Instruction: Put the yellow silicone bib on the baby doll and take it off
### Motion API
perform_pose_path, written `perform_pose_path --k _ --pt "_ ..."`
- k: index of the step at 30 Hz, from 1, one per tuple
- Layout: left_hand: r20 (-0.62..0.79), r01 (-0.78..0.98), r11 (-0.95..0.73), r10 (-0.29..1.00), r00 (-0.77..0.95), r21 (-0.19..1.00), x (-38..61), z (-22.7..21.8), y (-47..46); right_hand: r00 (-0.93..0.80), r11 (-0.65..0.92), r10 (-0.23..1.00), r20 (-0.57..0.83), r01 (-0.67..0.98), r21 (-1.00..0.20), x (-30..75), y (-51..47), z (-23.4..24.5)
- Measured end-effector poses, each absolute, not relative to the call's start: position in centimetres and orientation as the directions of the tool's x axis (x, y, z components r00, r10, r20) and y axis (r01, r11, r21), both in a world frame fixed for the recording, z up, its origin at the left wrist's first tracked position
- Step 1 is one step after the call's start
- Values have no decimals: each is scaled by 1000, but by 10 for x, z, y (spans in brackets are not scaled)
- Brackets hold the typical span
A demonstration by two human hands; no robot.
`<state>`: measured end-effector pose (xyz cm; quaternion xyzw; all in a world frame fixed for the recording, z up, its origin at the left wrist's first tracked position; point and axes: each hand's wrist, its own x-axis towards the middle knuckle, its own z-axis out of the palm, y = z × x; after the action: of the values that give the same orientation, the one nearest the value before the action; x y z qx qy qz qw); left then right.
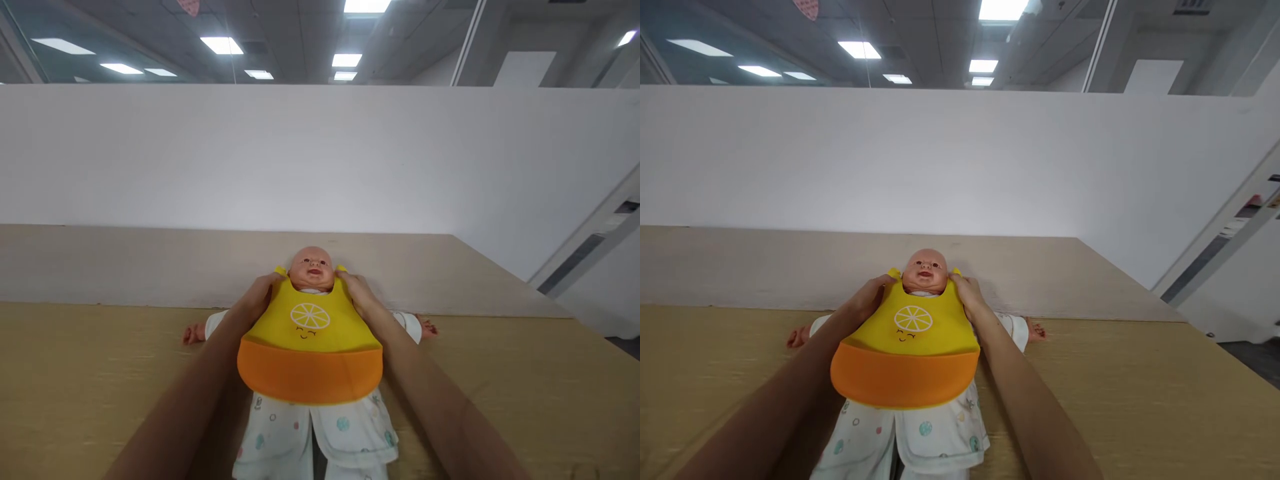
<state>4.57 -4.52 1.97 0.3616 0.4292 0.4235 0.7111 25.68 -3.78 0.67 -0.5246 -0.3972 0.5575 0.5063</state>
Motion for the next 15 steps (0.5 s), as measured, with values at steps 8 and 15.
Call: perform_pose_path --k 8,15 --pt "-302 -458 445 886 353 769 45 9 -37 41 -202 973 -227 -321 -925 254 -42 9" --pt "-147 -576 396 891 430 715 44 10 -43 -40 -185 982 -182 -339 -923 254 -39 9"
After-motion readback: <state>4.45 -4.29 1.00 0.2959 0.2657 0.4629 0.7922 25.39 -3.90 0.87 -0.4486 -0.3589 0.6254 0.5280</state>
